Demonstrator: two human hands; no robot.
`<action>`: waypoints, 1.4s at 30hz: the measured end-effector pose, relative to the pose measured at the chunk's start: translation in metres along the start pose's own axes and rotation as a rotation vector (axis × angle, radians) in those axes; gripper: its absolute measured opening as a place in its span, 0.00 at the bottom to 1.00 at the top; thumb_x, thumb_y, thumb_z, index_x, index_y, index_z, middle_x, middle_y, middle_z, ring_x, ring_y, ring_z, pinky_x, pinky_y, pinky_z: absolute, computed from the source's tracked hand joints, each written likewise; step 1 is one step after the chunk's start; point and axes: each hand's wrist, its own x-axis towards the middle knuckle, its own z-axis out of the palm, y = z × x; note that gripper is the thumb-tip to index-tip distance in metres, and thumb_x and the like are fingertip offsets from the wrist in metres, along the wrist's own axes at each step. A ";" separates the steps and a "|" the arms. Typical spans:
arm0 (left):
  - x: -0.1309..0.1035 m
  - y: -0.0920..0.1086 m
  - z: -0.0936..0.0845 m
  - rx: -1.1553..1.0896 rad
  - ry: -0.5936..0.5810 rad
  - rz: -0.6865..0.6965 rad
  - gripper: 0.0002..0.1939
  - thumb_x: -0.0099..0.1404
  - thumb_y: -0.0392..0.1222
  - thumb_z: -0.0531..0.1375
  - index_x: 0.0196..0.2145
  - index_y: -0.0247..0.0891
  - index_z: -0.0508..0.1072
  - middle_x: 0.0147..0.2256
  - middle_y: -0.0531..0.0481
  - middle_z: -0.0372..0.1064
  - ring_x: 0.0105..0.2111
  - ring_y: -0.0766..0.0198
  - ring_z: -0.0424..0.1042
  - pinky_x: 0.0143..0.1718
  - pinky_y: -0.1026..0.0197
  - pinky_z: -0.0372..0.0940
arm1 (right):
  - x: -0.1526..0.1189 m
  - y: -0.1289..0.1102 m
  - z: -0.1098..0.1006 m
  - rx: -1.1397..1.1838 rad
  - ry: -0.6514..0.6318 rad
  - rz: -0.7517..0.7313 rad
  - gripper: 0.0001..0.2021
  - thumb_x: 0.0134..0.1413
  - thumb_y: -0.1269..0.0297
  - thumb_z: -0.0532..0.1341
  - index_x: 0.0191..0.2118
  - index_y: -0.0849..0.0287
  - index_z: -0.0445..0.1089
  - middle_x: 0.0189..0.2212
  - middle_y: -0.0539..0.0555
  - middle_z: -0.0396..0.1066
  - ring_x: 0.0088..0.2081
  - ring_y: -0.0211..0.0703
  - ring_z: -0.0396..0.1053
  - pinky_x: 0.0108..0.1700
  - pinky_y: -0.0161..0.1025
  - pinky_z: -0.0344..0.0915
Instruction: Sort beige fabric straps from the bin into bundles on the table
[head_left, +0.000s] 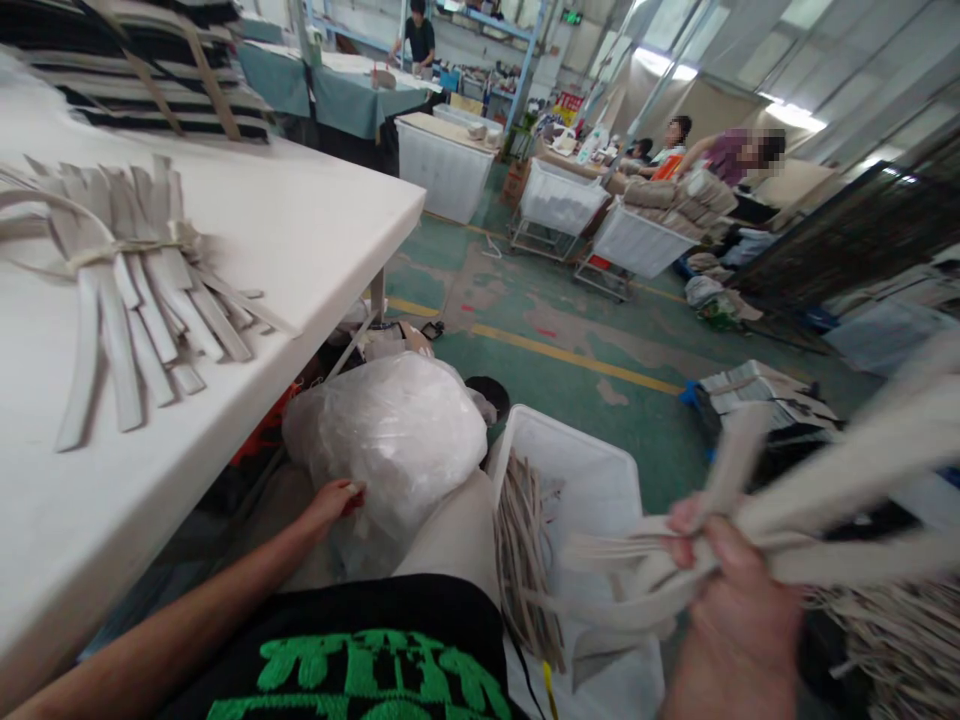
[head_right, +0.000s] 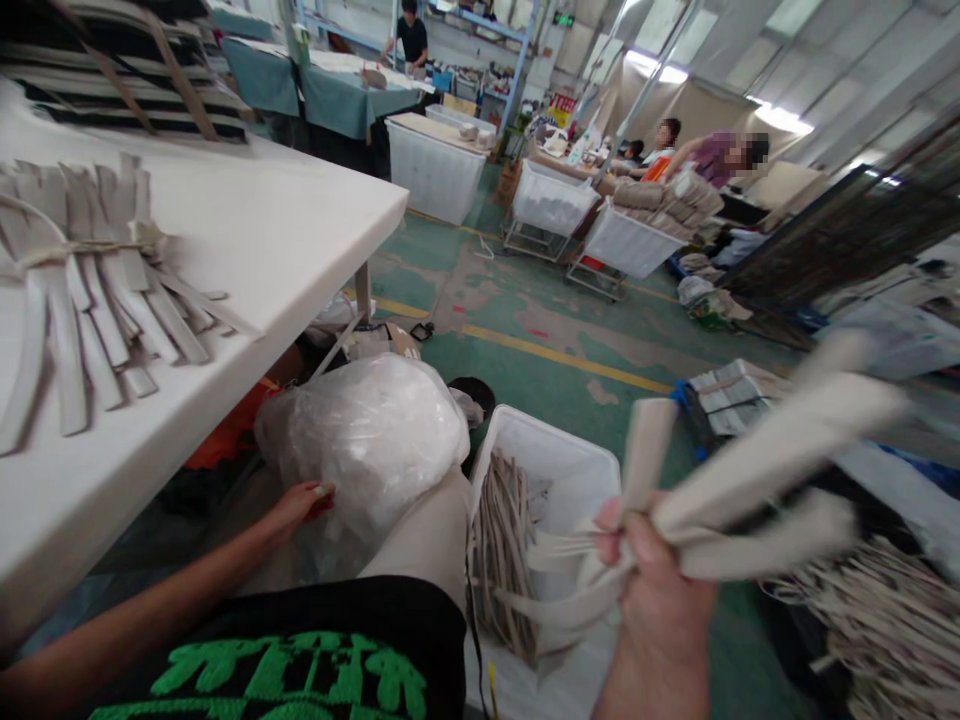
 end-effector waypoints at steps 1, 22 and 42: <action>-0.010 0.003 -0.005 -0.025 -0.010 0.038 0.18 0.49 0.54 0.71 0.25 0.36 0.75 0.25 0.48 0.74 0.29 0.57 0.75 0.30 0.61 0.67 | -0.008 0.013 0.021 0.058 -0.084 0.134 0.11 0.42 0.59 0.69 0.24 0.57 0.68 0.16 0.46 0.64 0.14 0.34 0.58 0.15 0.31 0.54; -0.136 0.051 -0.020 0.320 -0.338 0.553 0.15 0.63 0.52 0.61 0.28 0.37 0.74 0.26 0.49 0.73 0.27 0.60 0.70 0.31 0.61 0.63 | -0.111 0.074 0.229 0.053 -1.269 0.482 0.06 0.41 0.65 0.64 0.27 0.61 0.68 0.16 0.43 0.63 0.14 0.30 0.59 0.16 0.28 0.57; -0.139 0.046 -0.021 -0.177 -0.379 0.152 0.20 0.51 0.56 0.72 0.32 0.37 0.76 0.23 0.55 0.69 0.21 0.69 0.62 0.24 0.67 0.56 | -0.036 0.063 0.238 -0.040 -0.734 0.349 0.11 0.40 0.58 0.62 0.28 0.61 0.69 0.16 0.48 0.68 0.14 0.32 0.59 0.16 0.29 0.56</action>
